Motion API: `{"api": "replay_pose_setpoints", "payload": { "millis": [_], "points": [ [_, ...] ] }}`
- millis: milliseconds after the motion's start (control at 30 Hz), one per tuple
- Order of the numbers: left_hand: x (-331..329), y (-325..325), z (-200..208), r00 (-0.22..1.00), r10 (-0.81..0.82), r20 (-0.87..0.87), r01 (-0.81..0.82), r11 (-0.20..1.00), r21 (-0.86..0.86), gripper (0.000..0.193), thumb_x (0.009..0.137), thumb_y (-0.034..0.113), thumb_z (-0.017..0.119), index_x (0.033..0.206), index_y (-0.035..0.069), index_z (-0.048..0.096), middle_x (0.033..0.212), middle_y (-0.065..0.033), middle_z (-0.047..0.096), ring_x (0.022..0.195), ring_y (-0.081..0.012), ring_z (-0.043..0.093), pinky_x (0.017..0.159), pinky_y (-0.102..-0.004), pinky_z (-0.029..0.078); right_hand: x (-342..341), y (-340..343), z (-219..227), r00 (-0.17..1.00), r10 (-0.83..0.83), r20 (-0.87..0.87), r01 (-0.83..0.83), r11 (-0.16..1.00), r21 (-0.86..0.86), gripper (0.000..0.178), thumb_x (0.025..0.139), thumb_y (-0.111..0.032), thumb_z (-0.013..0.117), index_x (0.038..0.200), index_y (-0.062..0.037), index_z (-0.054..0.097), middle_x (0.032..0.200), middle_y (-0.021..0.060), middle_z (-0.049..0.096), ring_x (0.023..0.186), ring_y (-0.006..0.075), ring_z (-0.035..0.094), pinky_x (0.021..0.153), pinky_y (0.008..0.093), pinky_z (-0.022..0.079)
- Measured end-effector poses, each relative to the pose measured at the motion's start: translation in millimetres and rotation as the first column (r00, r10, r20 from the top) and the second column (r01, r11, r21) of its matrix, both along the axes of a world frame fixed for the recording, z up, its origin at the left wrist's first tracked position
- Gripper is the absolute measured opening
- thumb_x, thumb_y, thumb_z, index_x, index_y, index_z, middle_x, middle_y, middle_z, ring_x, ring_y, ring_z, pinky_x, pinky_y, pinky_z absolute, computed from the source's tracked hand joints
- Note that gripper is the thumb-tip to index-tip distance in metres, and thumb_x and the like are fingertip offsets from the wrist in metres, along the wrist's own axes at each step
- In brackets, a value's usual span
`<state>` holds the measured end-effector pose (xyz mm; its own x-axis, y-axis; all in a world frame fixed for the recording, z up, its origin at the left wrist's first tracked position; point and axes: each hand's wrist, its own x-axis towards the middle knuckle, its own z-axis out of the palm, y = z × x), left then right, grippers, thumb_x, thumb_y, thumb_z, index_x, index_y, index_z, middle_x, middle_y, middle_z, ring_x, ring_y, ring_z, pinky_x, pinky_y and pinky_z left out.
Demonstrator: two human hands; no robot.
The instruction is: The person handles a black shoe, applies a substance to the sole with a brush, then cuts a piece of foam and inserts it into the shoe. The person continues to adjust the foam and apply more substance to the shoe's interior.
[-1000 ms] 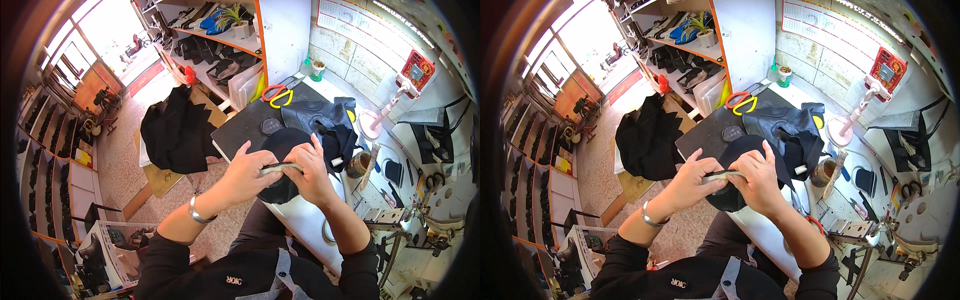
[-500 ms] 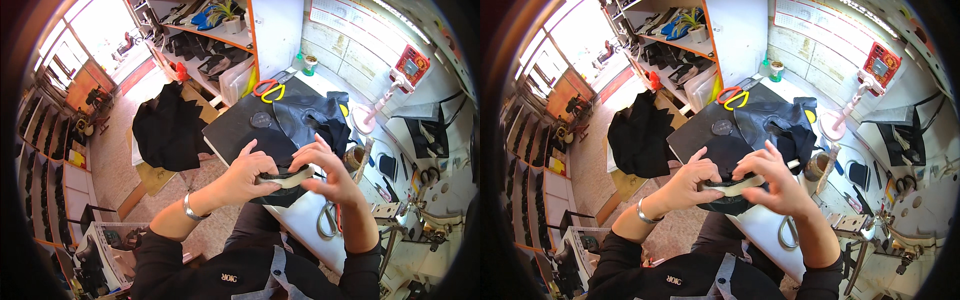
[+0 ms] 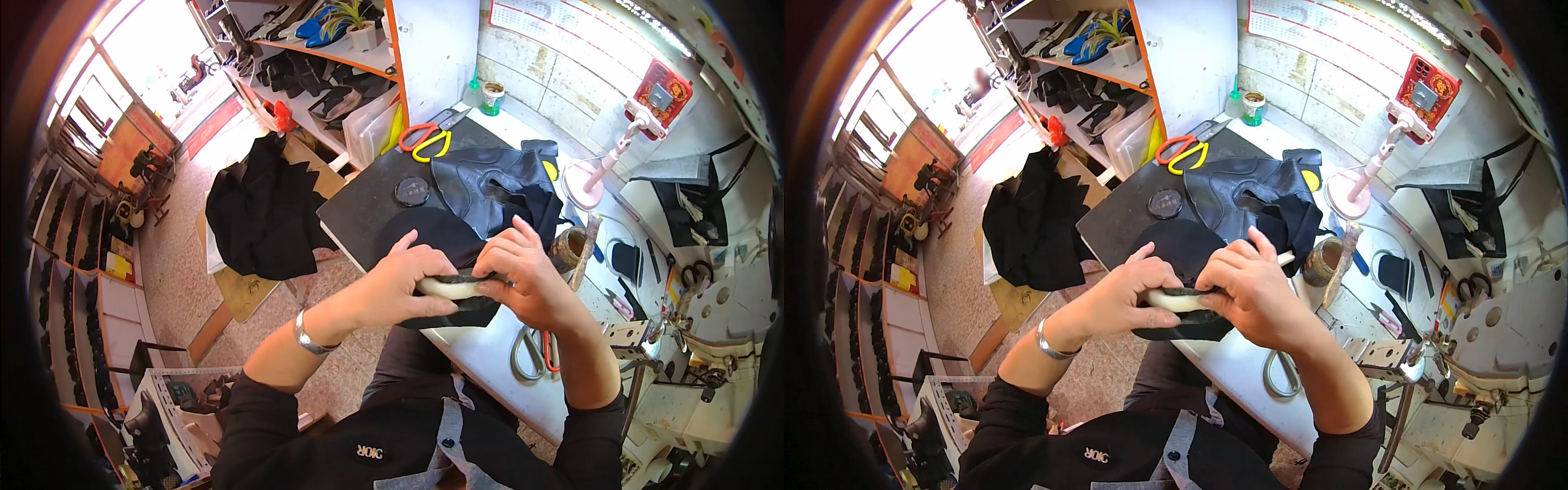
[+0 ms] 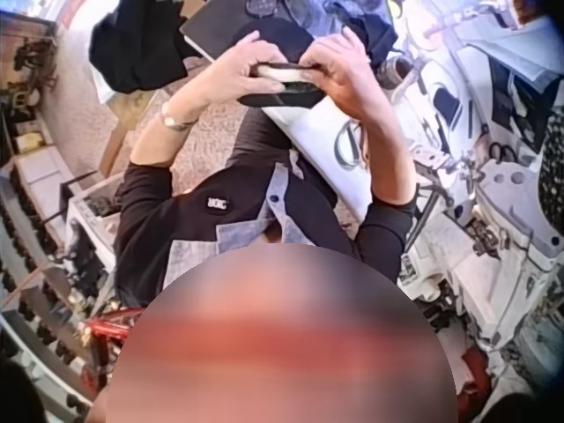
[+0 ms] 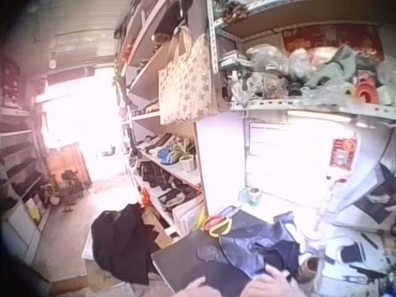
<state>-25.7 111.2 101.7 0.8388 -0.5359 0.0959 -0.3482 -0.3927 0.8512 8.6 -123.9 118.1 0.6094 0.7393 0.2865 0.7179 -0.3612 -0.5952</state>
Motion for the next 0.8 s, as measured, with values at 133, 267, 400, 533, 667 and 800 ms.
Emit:
{"api": "replay_pose_setpoints", "payload": {
  "millis": [133,267,400,533,667,800],
  "points": [
    [1.8,-1.6,-5.5,0.999,0.042,0.001,-0.042,0.998,-0.05,0.017,0.081,0.018,0.073,0.09,0.011,0.061,0.081,0.0029,0.054,0.081,-0.0132,0.057,0.115,-0.0529,0.01,-1.9,-0.9,-4.7,0.999,-0.028,0.018,0.026,0.997,0.066,0.015,0.078,-0.013,0.07,0.09,-0.0102,0.061,0.086,0.0016,0.057,0.096,0.0246,0.055,0.107,0.0536,0.023],
    [-4.5,-15.7,-12.5,0.981,0.151,0.119,-0.146,0.988,-0.048,0.016,0.084,0.021,0.07,0.091,0.009,0.061,0.078,0.0019,0.053,0.078,-0.0156,0.057,0.114,-0.0541,0.013,-3.9,-1.4,-5.6,1.0,-0.013,-0.009,0.013,0.997,0.074,0.016,0.078,-0.014,0.07,0.091,-0.0103,0.06,0.087,0.0017,0.057,0.094,0.0245,0.055,0.107,0.0537,0.024],
    [-8.3,-24.5,-11.1,0.968,0.209,0.14,-0.206,0.978,-0.036,0.014,0.087,0.021,0.067,0.094,0.01,0.061,0.081,-0.0009,0.055,0.085,-0.0196,0.057,0.113,-0.0539,0.017,-13.9,7.5,-13.1,0.943,-0.197,0.268,0.193,0.98,0.042,0.015,0.079,-0.013,0.068,0.088,-0.01,0.057,0.086,0.0024,0.055,0.089,0.0224,0.055,0.107,0.0552,0.023],
    [-10.0,-27.7,-10.6,0.957,0.263,0.125,-0.248,0.961,-0.126,0.011,0.089,0.02,0.064,0.093,0.009,0.062,0.078,0.0005,0.055,0.078,-0.0171,0.056,0.114,-0.0526,0.016,-26.1,17.4,-24.3,0.854,-0.368,0.366,0.337,0.93,0.148,0.014,0.079,-0.01,0.066,0.09,-0.0105,0.056,0.087,0.0022,0.054,0.087,0.0211,0.055,0.108,0.0576,0.018],
    [-12.3,-30.8,-15.9,0.946,0.298,0.126,-0.285,0.952,-0.113,0.007,0.09,0.016,0.062,0.09,0.009,0.062,0.073,0.0016,0.053,0.072,-0.0153,0.054,0.114,-0.0508,0.017,-26.6,18.3,-25.1,0.87,-0.359,0.338,0.312,0.932,0.186,0.016,0.077,-0.011,0.068,0.089,-0.0111,0.057,0.085,0.0024,0.055,0.087,0.0212,0.055,0.108,0.0584,0.018],
    [-11.5,-35.2,-20.1,0.961,0.263,0.079,-0.26,0.964,-0.052,0.005,0.088,0.014,0.064,0.087,0.01,0.063,0.079,0.0023,0.056,0.078,-0.0137,0.057,0.114,-0.0518,0.014,-15.6,-4.1,-14.6,0.984,-0.137,-0.114,0.141,0.99,0.025,0.02,0.075,-0.013,0.071,0.09,-0.0114,0.059,0.084,0.0014,0.057,0.09,0.0238,0.057,0.108,0.06,0.018]
  ]
}}
